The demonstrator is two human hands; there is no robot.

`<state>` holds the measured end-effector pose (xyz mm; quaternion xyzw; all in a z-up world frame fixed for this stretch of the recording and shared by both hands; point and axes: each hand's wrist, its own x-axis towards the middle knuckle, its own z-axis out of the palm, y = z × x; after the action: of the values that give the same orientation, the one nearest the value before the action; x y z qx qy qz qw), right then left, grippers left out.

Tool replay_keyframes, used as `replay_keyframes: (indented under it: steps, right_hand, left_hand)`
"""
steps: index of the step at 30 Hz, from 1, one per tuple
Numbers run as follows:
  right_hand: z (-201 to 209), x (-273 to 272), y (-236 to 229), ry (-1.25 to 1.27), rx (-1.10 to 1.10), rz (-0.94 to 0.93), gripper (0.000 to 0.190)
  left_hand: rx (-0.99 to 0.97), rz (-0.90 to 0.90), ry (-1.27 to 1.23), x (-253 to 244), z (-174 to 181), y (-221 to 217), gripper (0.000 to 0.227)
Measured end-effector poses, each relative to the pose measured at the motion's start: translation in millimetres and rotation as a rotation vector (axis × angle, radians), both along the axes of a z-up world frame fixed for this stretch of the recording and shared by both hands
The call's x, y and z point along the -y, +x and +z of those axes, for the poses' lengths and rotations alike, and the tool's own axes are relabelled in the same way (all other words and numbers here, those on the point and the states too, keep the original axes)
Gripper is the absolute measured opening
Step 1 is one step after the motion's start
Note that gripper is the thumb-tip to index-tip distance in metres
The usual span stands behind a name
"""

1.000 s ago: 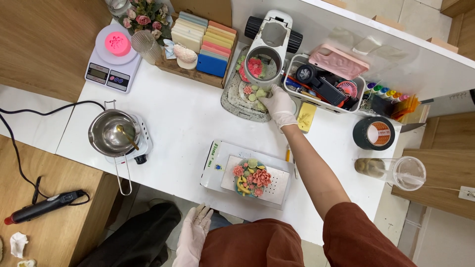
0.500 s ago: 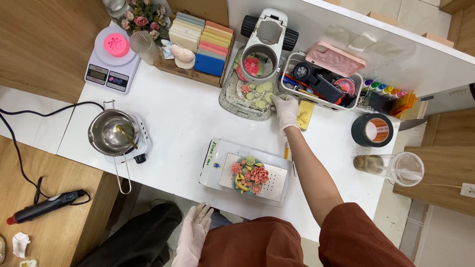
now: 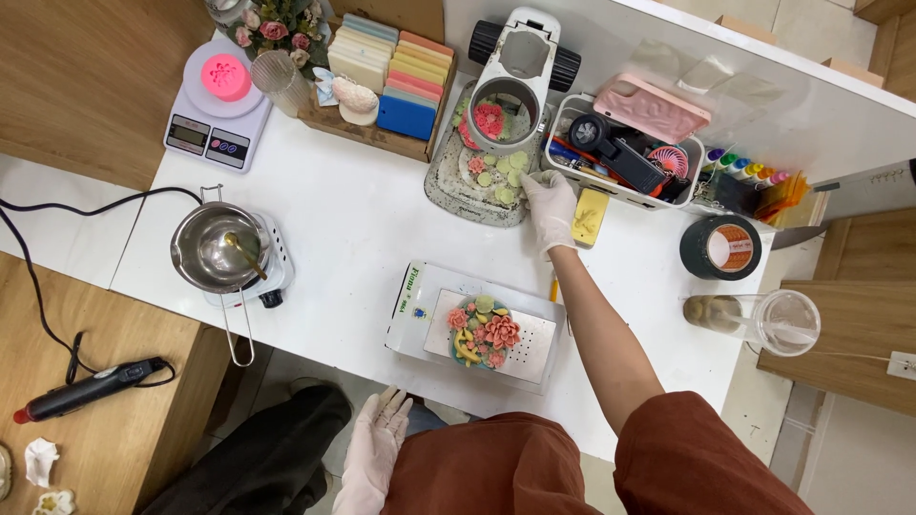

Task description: Decorating a candle with molded wax flowers using melted wax as an adhesive.

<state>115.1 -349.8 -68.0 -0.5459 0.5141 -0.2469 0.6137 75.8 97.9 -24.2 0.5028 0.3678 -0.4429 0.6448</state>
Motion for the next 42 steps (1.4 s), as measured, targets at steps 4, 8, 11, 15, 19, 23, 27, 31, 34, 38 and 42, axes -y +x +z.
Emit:
replay_keyframes:
  steps: [4,8,11,15,19,23,27,31,34,38,42]
  right_hand:
    - [8.8,-9.7,-13.8,-0.322,-0.226,0.211,0.024]
    - [-2.1,-8.5,-16.3,-0.715,-0.408,0.481,0.040]
    - [1.9,-11.6,-8.0,-0.717,-0.428,0.498,0.037]
    - [4.3,-15.7,-1.5,-0.635,-0.415,0.446,0.030]
    - [3.4,-12.8,4.9,-0.655,-0.428,0.407,0.029]
    - [2.5,-8.2,11.4,-0.655,-0.370,0.388,0.027]
    - [3.7,-5.0,9.1,-0.728,-0.390,0.358,0.025]
    - [0.3,-6.5,-4.1,-0.509,-0.304,0.224,0.024]
    - [-19.7,-5.2,-13.3,-0.181,-0.119,0.126,0.022]
    - [-30.1,-6.1,-15.0,-0.066,-0.104,0.104,0.026]
    - [-36.6,-3.7,-12.6,-0.109,-0.101,0.136,0.032]
  left_hand:
    - [-0.004,-0.013,-0.009,-1.6,-2.9,-1.1,0.057]
    - [-0.015,0.004,-0.006,-1.0,-4.2,-1.7,0.056]
    - [-0.004,0.007,-0.023,-3.5,-8.6,-1.5,0.056]
    - [0.001,0.016,-0.031,-6.3,-9.6,-3.4,0.056]
    - [0.003,0.008,-0.019,-3.4,-4.0,-2.9,0.056]
    - [0.006,0.017,-0.037,-4.9,-5.2,-3.0,0.056]
    - [-0.013,0.047,-0.018,-2.4,-0.3,-1.2,0.056]
    - [-0.016,0.032,-0.003,-0.8,0.0,0.1,0.056]
    - [0.000,0.008,-0.002,-1.2,-4.4,-1.1,0.056]
    - [-0.010,0.026,-0.036,-1.8,-11.7,-1.1,0.057]
    - [0.002,0.004,-0.026,-1.1,-5.4,-0.9,0.058]
